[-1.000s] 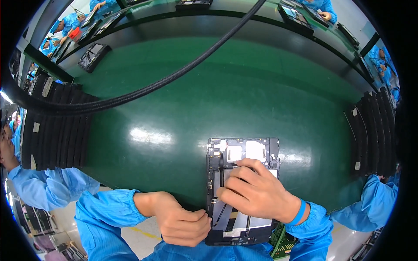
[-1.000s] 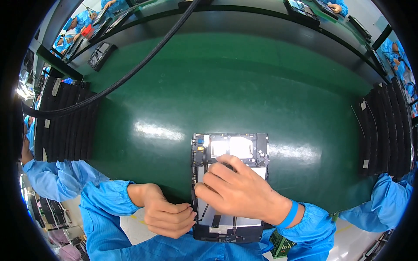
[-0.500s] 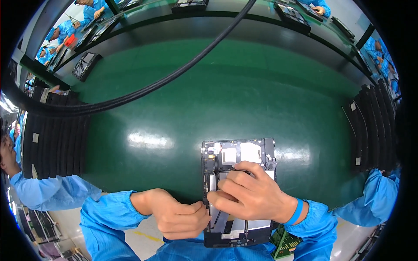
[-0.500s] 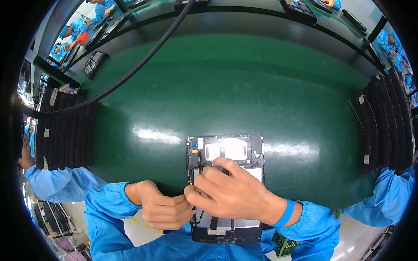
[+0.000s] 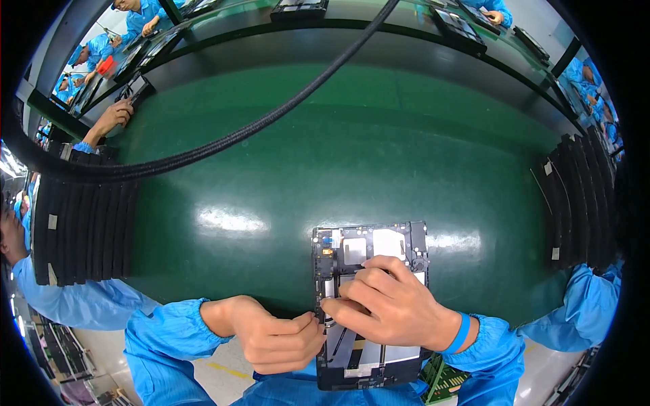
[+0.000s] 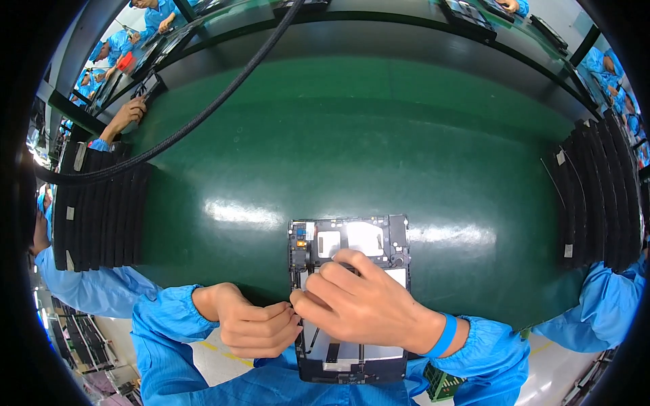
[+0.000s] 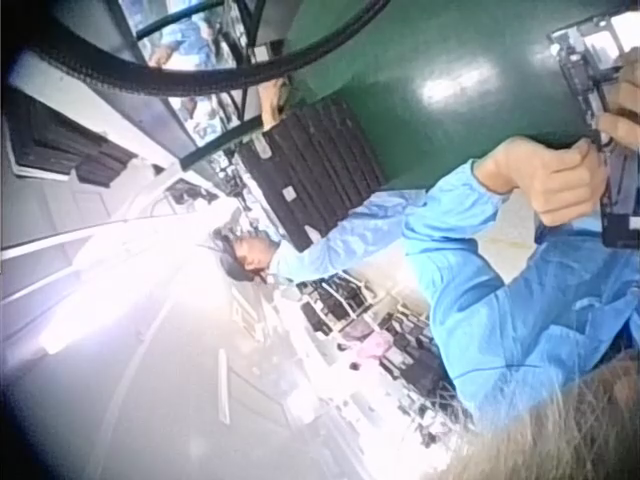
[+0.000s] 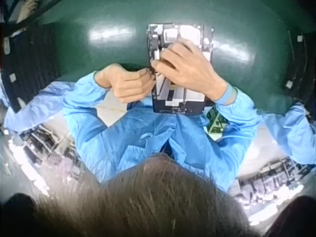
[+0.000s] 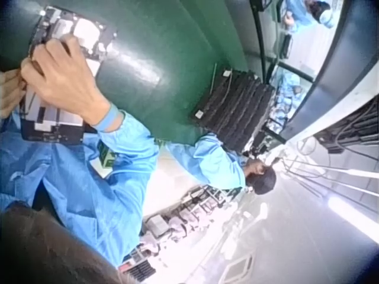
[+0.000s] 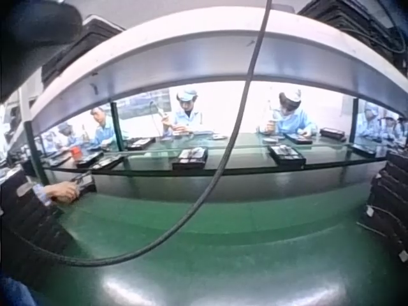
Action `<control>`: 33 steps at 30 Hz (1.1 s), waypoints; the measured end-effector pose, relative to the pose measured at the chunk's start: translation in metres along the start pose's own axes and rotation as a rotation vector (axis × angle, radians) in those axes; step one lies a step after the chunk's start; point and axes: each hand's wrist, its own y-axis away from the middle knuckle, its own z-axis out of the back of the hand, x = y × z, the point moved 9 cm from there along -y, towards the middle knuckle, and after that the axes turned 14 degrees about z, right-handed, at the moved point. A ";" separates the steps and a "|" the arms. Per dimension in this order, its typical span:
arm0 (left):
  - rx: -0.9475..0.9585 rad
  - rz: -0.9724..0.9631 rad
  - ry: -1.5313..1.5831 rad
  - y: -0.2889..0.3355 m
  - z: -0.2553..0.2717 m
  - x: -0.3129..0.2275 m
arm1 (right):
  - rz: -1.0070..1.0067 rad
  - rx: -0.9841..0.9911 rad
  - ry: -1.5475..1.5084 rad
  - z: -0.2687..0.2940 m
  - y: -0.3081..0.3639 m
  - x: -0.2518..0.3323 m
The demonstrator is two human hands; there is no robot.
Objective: The person connects internal components and checks wiring for a tablet device, working with a tablet chassis, battery, ribbon cable, and screen assembly using a manual precision tool.
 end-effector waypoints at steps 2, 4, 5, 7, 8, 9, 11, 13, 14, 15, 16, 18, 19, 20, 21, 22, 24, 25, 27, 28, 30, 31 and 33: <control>0.004 0.000 -0.008 -0.001 0.000 0.000 | -0.002 -0.008 -0.002 0.002 0.000 0.000; 0.008 0.011 -0.027 -0.002 -0.001 0.002 | -0.007 -0.002 -0.012 0.001 0.001 -0.001; 0.006 0.013 -0.027 -0.001 -0.001 0.002 | -0.007 0.000 -0.012 0.000 0.001 -0.002; 0.032 0.042 -0.018 0.001 -0.002 0.005 | -0.009 -0.014 -0.027 0.000 0.001 -0.003; 0.032 0.039 -0.018 0.000 -0.002 0.004 | -0.010 -0.015 -0.025 0.000 0.001 -0.002; 0.033 0.051 -0.016 0.000 -0.002 0.005 | -0.008 -0.014 -0.025 -0.001 0.002 -0.002; 0.032 0.063 -0.014 -0.001 -0.003 0.006 | -0.008 -0.011 -0.023 -0.002 0.002 -0.002; 0.014 0.068 0.018 0.000 -0.003 0.008 | 0.006 -0.032 -0.029 -0.002 0.001 -0.002; 0.014 0.067 0.015 0.000 -0.004 0.009 | 0.008 -0.033 -0.027 -0.001 0.001 -0.003; 0.008 0.059 0.031 -0.001 -0.005 0.009 | -0.002 -0.058 -0.073 0.001 0.000 -0.006; 0.007 0.053 0.045 -0.001 -0.004 0.009 | -0.011 -0.086 -0.120 0.003 -0.001 -0.009; 0.014 0.034 0.032 0.002 -0.003 0.010 | -0.032 -0.154 -0.199 0.002 -0.002 -0.017; 0.014 0.017 0.027 0.003 -0.003 0.008 | -0.062 -0.214 -0.279 0.002 0.000 -0.022; 0.017 0.016 0.027 0.003 -0.004 0.008 | -0.062 -0.218 -0.279 0.000 0.000 -0.025; 0.021 0.013 0.040 0.004 -0.004 0.008 | -0.073 -0.241 -0.326 0.000 0.000 -0.030; 0.026 0.008 0.050 0.004 -0.004 0.009 | -0.080 -0.267 -0.370 -0.001 0.000 -0.035; 0.037 0.016 0.044 0.003 -0.002 0.009 | -0.087 -0.290 -0.374 0.000 -0.001 -0.040; 0.042 0.025 0.043 0.003 -0.001 0.009 | -0.101 -0.306 -0.378 0.000 -0.001 -0.041; 0.048 0.029 0.040 0.007 0.001 0.008 | -0.099 -0.323 -0.378 0.000 -0.001 -0.040; 0.044 0.038 0.042 0.009 0.001 0.009 | -0.103 -0.330 -0.381 -0.001 0.000 -0.041; 0.053 0.075 0.023 0.009 -0.002 0.009 | -0.105 -0.332 -0.381 -0.003 -0.001 -0.042; 0.058 0.120 -0.001 0.007 -0.001 0.011 | -0.101 -0.328 -0.389 -0.004 -0.002 -0.041; 0.072 0.127 -0.019 0.006 -0.002 0.008 | -0.098 -0.342 -0.389 -0.003 -0.001 -0.040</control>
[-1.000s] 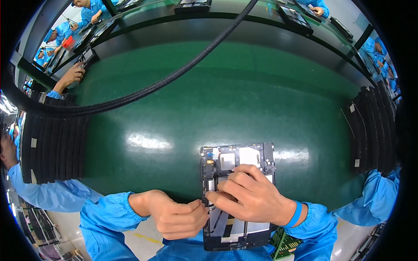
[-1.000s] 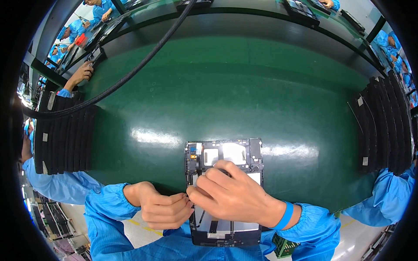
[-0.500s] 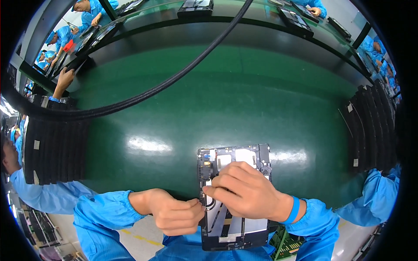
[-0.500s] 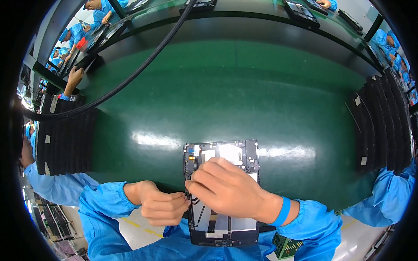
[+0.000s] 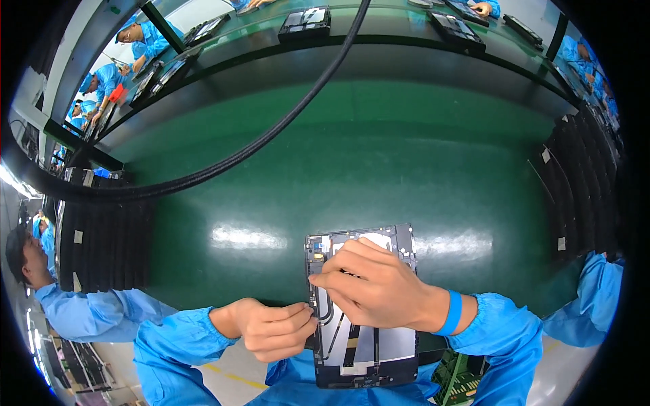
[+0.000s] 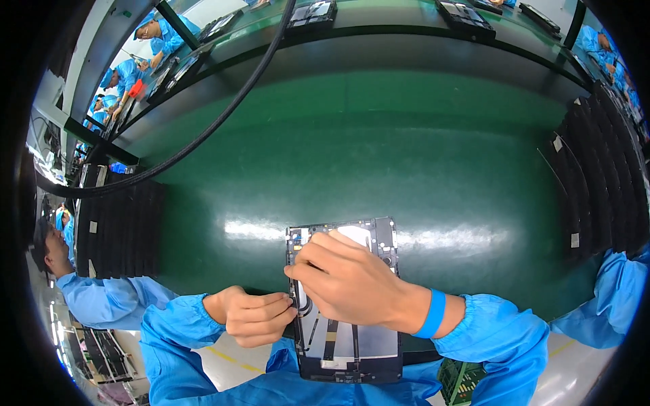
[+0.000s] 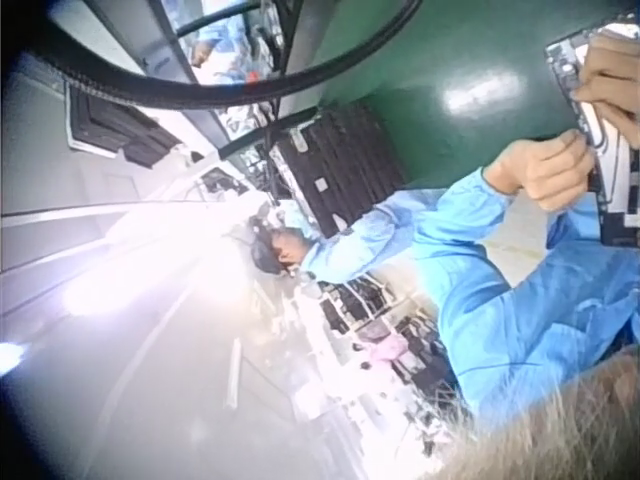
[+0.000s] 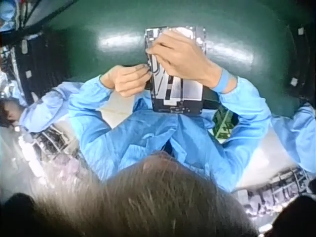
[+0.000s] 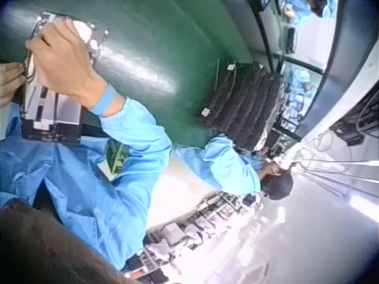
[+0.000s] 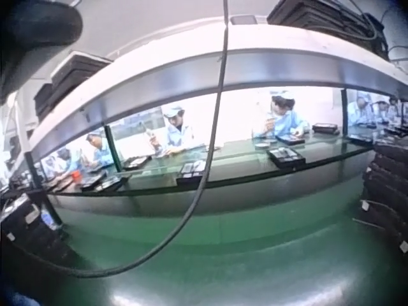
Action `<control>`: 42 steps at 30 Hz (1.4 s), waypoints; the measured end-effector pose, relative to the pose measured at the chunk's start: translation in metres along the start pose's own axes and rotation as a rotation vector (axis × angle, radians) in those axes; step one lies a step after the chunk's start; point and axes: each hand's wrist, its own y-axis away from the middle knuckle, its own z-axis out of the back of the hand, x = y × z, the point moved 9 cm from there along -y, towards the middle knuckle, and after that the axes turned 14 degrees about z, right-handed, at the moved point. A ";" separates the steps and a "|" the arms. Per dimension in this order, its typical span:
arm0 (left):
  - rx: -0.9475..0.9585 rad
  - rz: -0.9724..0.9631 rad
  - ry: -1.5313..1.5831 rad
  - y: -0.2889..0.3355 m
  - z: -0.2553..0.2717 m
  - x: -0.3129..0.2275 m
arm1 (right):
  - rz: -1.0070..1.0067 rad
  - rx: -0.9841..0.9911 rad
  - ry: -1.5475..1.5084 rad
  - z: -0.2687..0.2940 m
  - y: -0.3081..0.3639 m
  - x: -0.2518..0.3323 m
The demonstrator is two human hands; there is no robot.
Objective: The person connects internal components and checks wiring for a tablet device, working with a tablet chassis, battery, ribbon cable, and screen assembly using a manual precision tool.
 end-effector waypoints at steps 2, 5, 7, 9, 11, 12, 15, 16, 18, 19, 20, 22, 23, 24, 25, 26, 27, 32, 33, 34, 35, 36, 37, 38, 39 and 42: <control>0.011 0.014 -0.025 -0.002 0.000 0.000 | 0.011 -0.007 -0.006 0.001 0.000 0.001; 0.010 -0.001 -0.062 -0.004 0.000 0.004 | -0.011 -0.029 -0.021 0.002 0.001 -0.002; 0.017 0.002 -0.060 -0.004 0.000 0.004 | -0.005 -0.022 -0.023 0.001 0.002 -0.002; 0.021 -0.005 -0.062 -0.002 0.002 0.001 | 0.002 -0.020 -0.030 0.000 0.000 0.000; 0.015 -0.014 -0.056 -0.002 0.002 0.001 | 0.002 -0.011 -0.031 -0.001 0.001 -0.001; 0.024 -0.008 -0.058 -0.003 0.003 0.002 | 0.006 -0.013 -0.028 -0.002 0.000 -0.001; 0.028 -0.005 -0.046 -0.004 -0.001 0.006 | -0.001 -0.016 -0.014 -0.001 0.003 -0.003; 0.031 -0.002 -0.044 -0.005 -0.001 0.006 | 0.000 -0.019 -0.015 -0.001 0.003 -0.003; 0.026 -0.030 -0.070 -0.005 -0.001 0.006 | -0.019 -0.034 -0.037 0.000 0.002 -0.004; 0.020 -0.058 -0.095 -0.004 -0.001 0.005 | -0.038 -0.048 -0.058 0.000 0.002 -0.006; 0.019 -0.059 -0.095 -0.004 -0.001 0.008 | -0.038 -0.048 -0.057 0.000 0.001 -0.006; 0.034 -0.054 -0.093 -0.003 0.000 0.014 | -0.090 -0.130 -0.146 0.006 0.000 -0.012; 0.033 -0.055 -0.098 -0.003 0.000 0.017 | -0.085 -0.129 -0.145 0.007 -0.001 -0.012; 0.039 -0.021 -0.112 -0.004 0.000 0.022 | -0.122 -0.132 -0.171 0.007 -0.002 -0.015; 0.042 0.015 -0.121 -0.005 -0.001 0.028 | -0.164 -0.132 -0.195 0.007 0.000 -0.019; 0.039 0.015 -0.123 -0.006 -0.002 0.031 | -0.163 -0.129 -0.193 0.006 0.000 -0.019; 0.041 0.032 -0.141 -0.007 -0.003 0.037 | -0.172 -0.128 -0.184 0.006 0.001 -0.021; 0.021 0.077 -0.131 -0.007 -0.003 0.042 | -0.201 -0.119 -0.188 0.004 0.002 -0.025; 0.016 0.079 -0.131 -0.007 -0.003 0.042 | -0.229 -0.093 -0.189 0.002 0.002 -0.026; 0.004 0.102 -0.111 -0.007 -0.002 0.045 | -0.258 -0.066 -0.189 0.001 0.002 -0.027; -0.009 0.125 -0.091 -0.006 -0.001 0.048 | -0.260 -0.060 -0.187 0.002 0.001 -0.027; -0.016 0.127 -0.089 -0.006 -0.001 0.048 | -0.306 -0.035 -0.183 0.001 0.002 -0.029; -0.022 0.153 -0.067 -0.006 0.001 0.050 | -0.349 -0.010 -0.183 -0.002 0.003 -0.031; -0.029 0.179 -0.044 -0.006 0.002 0.051 | -0.347 -0.003 -0.185 -0.002 0.002 -0.030; -0.033 0.185 -0.046 -0.005 0.003 0.051 | -0.345 -0.005 -0.196 -0.003 0.002 -0.030; -0.055 0.222 0.000 -0.005 0.004 0.053 | -0.341 0.003 -0.203 -0.004 0.002 -0.029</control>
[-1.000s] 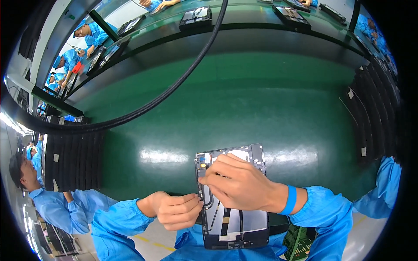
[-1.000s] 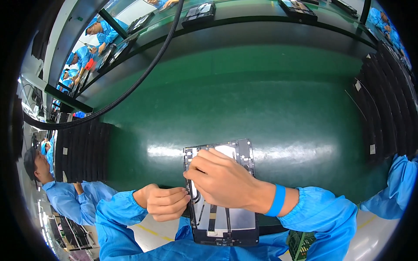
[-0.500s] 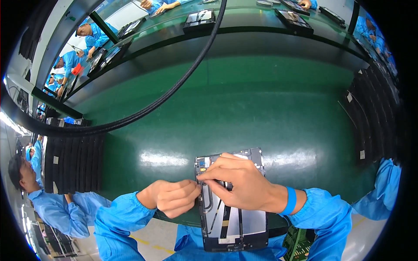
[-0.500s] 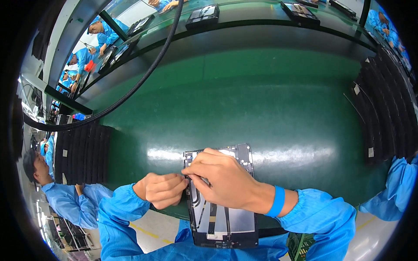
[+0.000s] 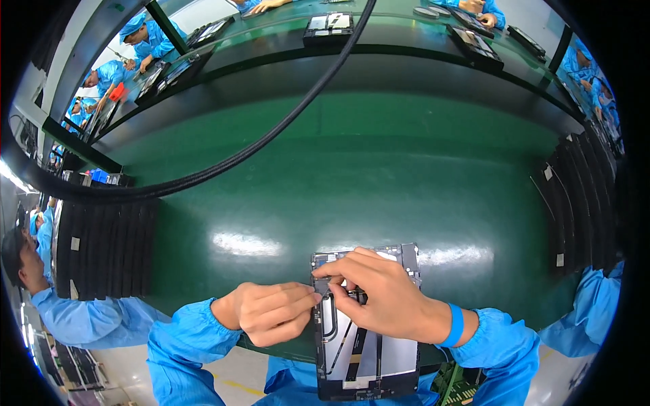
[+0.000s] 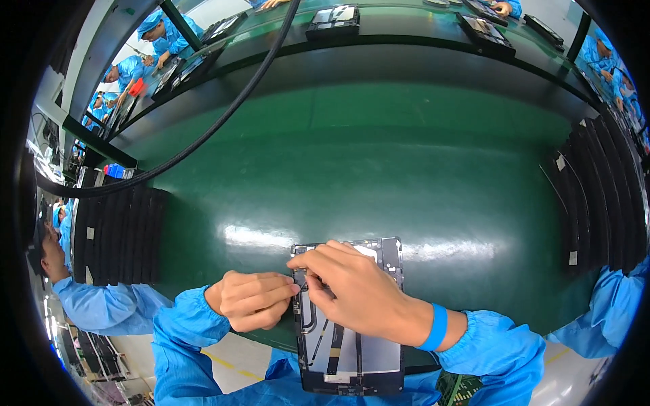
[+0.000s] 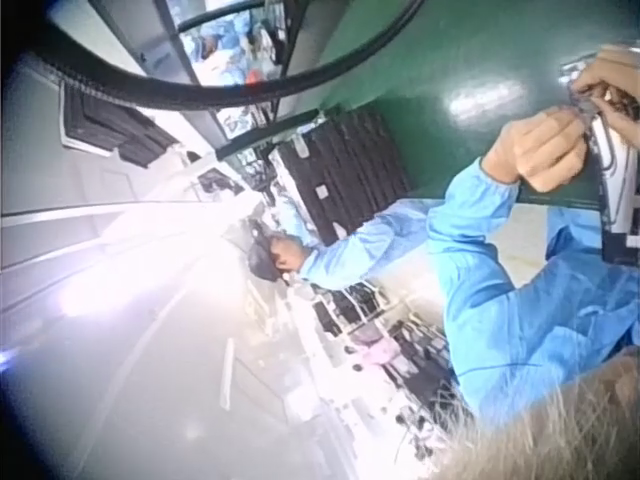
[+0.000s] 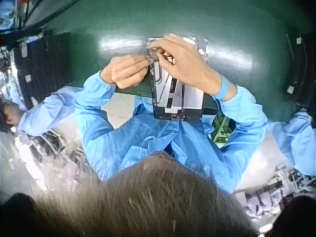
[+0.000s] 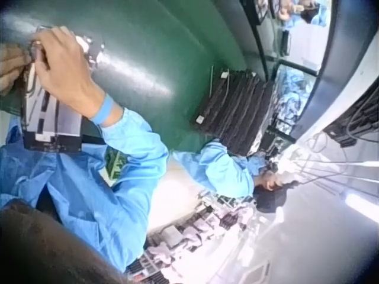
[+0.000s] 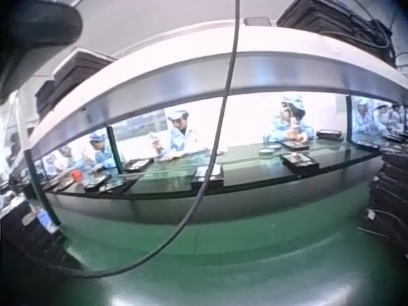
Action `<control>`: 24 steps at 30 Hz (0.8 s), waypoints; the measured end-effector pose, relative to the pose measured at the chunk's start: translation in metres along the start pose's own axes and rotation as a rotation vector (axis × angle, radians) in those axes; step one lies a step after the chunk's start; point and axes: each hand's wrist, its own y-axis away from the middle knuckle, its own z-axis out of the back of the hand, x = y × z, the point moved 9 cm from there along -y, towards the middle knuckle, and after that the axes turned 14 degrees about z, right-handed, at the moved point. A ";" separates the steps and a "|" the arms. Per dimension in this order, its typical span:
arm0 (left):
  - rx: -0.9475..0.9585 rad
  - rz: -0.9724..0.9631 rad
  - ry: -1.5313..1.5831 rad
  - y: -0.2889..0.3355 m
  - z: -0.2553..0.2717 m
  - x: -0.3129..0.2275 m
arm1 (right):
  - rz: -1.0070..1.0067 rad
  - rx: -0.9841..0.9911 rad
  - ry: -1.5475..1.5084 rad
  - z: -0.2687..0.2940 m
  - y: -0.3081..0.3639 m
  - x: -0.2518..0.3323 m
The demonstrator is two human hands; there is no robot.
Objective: The person connects internal components and checks wiring for a tablet device, working with a tablet chassis, battery, ribbon cable, and screen assembly using a manual precision tool.
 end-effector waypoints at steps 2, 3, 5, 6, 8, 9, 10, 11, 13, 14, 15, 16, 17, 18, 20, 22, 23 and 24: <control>-0.006 -0.022 -0.007 -0.001 -0.001 -0.002 | 0.002 0.007 0.006 0.000 0.000 0.000; -0.009 -0.018 -0.010 0.000 -0.001 -0.002 | 0.014 0.006 0.022 0.000 0.000 0.000; 0.019 -0.011 -0.021 0.001 -0.004 -0.001 | 0.024 0.006 0.040 0.001 0.000 0.002; 0.018 -0.010 -0.022 0.001 -0.005 -0.001 | 0.016 0.013 0.044 0.000 0.000 0.001; 0.010 0.029 -0.014 -0.001 -0.005 0.002 | 0.010 0.019 0.048 0.001 0.001 0.005; 0.012 0.028 -0.016 -0.002 -0.004 0.001 | -0.050 0.020 0.008 0.001 0.003 0.003; 0.033 0.028 -0.002 -0.003 -0.004 0.002 | -0.117 0.024 -0.025 -0.001 0.004 0.001; 0.056 0.029 0.012 -0.002 -0.005 0.003 | -0.122 0.026 -0.021 -0.001 0.002 0.002; 0.065 0.020 0.004 0.002 -0.007 0.003 | -0.088 -0.056 -0.032 0.006 -0.004 0.007; 0.079 0.011 -0.008 0.003 -0.008 0.001 | -0.084 -0.059 -0.032 0.006 -0.003 0.007; 0.080 0.009 -0.010 0.003 -0.006 0.000 | -0.062 -0.057 -0.024 0.005 -0.002 0.007; 0.077 -0.015 -0.051 0.001 -0.006 -0.001 | -0.040 -0.056 -0.010 0.007 -0.001 0.006; 0.073 -0.038 -0.091 -0.001 -0.006 -0.002 | -0.038 -0.058 -0.005 0.008 0.001 0.005; 0.071 -0.044 -0.090 -0.001 -0.003 -0.005 | -0.041 -0.065 -0.019 0.008 0.003 0.005; 0.029 -0.055 -0.197 0.001 0.001 -0.019 | -0.035 -0.088 -0.012 0.013 0.005 0.006; 0.292 0.001 -0.139 0.038 -0.033 -0.067 | -0.026 -0.093 -0.033 0.012 0.005 0.007; 0.243 -0.258 -0.086 0.042 -0.039 -0.103 | 0.039 -0.145 -0.039 0.007 0.004 0.003; 0.192 -0.512 -0.032 0.041 -0.042 -0.138 | 0.054 -0.171 -0.061 0.007 0.001 0.004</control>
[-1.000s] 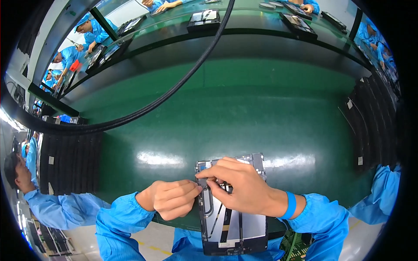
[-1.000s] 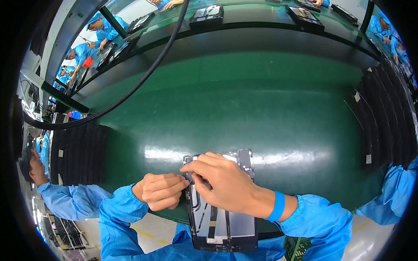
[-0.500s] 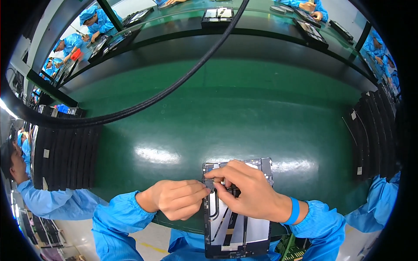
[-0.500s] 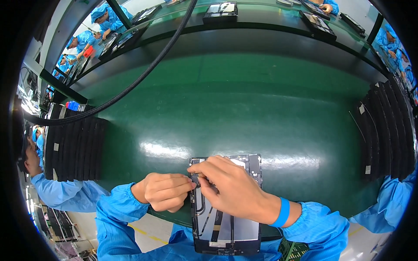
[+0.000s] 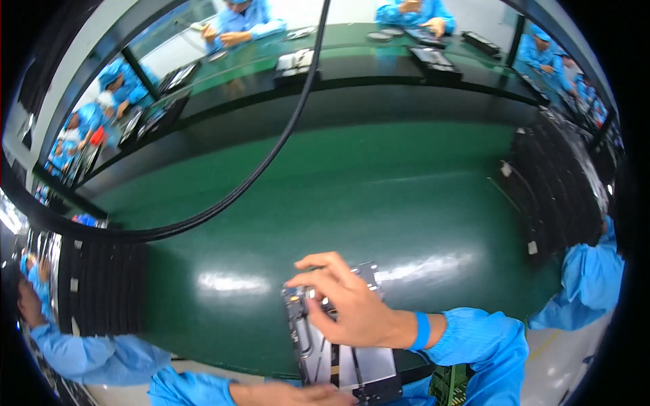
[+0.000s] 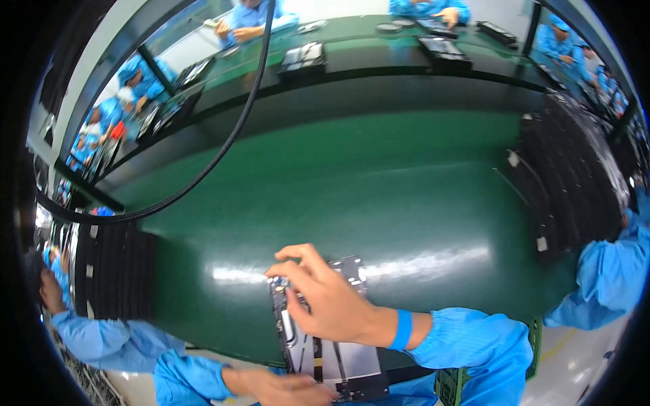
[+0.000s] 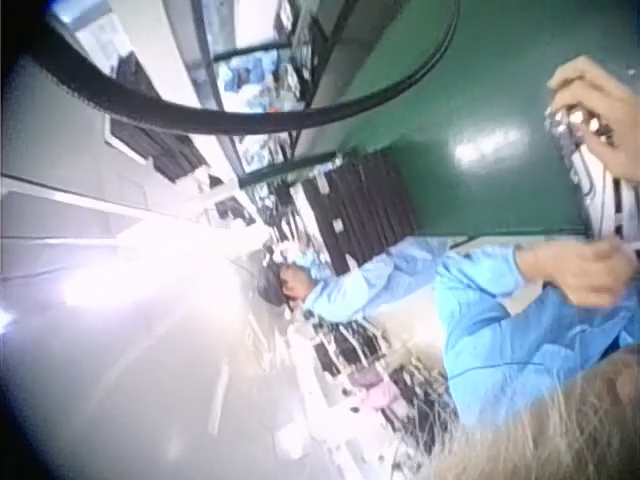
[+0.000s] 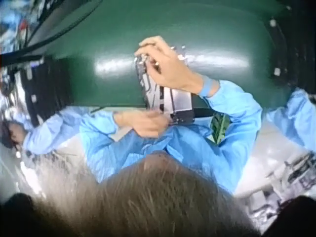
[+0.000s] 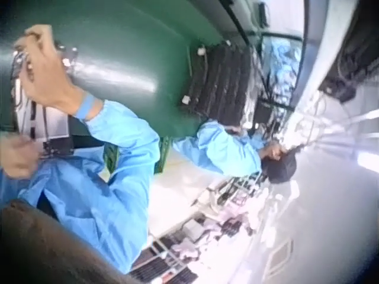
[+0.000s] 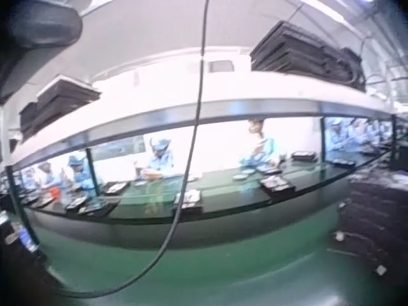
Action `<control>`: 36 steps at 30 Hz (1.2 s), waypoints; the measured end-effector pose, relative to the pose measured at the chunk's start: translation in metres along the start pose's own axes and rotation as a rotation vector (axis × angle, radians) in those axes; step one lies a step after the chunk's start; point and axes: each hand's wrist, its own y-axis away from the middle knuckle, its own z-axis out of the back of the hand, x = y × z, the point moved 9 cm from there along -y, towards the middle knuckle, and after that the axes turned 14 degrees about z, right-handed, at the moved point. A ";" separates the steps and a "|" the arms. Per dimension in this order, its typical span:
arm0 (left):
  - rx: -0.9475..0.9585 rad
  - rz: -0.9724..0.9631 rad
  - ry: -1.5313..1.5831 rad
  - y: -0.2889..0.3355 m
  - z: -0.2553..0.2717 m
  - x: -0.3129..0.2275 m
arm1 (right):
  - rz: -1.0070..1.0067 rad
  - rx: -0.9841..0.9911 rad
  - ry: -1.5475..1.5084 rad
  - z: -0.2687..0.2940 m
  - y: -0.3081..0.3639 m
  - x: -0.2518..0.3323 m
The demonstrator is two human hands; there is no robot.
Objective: The person connects internal components and checks wiring for a tablet device, working with a tablet chassis, battery, ribbon cable, and screen assembly using a manual precision tool.
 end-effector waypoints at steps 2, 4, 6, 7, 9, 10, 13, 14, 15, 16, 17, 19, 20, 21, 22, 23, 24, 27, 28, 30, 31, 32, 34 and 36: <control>0.048 0.165 0.134 -0.028 -0.005 0.006 | -0.006 -0.092 -0.013 0.011 0.002 0.001; 0.103 0.318 0.277 -0.040 -0.014 0.021 | 0.133 -0.165 0.022 0.025 0.004 0.009; 0.086 0.363 0.335 -0.038 -0.014 0.043 | 0.392 -0.207 0.077 0.037 0.010 0.024; 0.082 0.343 0.294 -0.037 -0.013 0.055 | 0.515 -0.211 0.217 0.047 0.009 0.033; 0.152 0.356 0.381 -0.033 -0.020 0.085 | 0.706 -0.208 0.524 0.057 0.022 0.042; 0.172 0.375 0.412 -0.034 -0.019 0.108 | 0.802 -0.234 0.708 0.065 0.024 0.045; 0.099 0.476 0.370 -0.028 -0.031 0.187 | 0.654 -0.280 0.989 0.123 0.018 0.051; 0.058 0.492 0.319 -0.027 -0.035 0.210 | 0.566 -0.366 1.096 0.145 0.021 0.058; 0.002 0.547 0.281 -0.028 -0.037 0.235 | 0.523 -0.454 1.132 0.165 0.029 0.056; -0.055 0.599 0.243 -0.026 -0.038 0.258 | 0.524 -0.504 1.203 0.179 0.037 0.062; -0.100 0.683 0.176 -0.017 -0.041 0.283 | 0.566 -0.511 1.255 0.189 0.046 0.069; -0.195 0.944 0.087 0.008 -0.046 0.326 | 0.677 -0.530 1.344 0.204 0.072 0.088; -0.221 1.040 0.011 0.024 -0.049 0.342 | 0.697 -0.492 1.361 0.213 0.075 0.106; -0.253 1.078 -0.049 0.039 -0.054 0.356 | 0.691 -0.410 1.439 0.222 0.073 0.128; -0.275 1.127 -0.108 0.053 -0.058 0.365 | 0.667 -0.350 1.554 0.235 0.066 0.150; -0.271 1.134 -0.154 0.055 -0.059 0.368 | 0.570 -0.360 1.664 0.254 0.057 0.171; -0.280 1.141 -0.152 0.054 -0.060 0.369 | 0.406 -0.350 1.759 0.279 0.044 0.185; -0.392 1.193 -0.160 0.058 -0.060 0.375 | -0.228 -0.281 1.746 0.388 0.046 0.193; -0.397 1.192 -0.153 0.057 -0.060 0.374 | -0.521 -0.179 1.734 0.424 0.056 0.185; -0.354 1.228 -0.073 0.058 -0.064 0.376 | -0.906 -0.019 1.558 0.469 0.069 0.173; -0.358 1.226 -0.104 0.062 -0.065 0.376 | -1.039 -0.013 1.420 0.488 0.080 0.160; -0.374 1.225 -0.096 0.061 -0.067 0.378 | -1.182 -0.017 1.289 0.506 0.099 0.153; -0.368 1.213 -0.060 0.059 -0.071 0.375 | -1.106 -0.017 1.003 0.518 0.114 0.130; -0.381 1.229 -0.043 0.056 -0.066 0.369 | -1.114 -0.012 1.135 0.520 0.107 0.136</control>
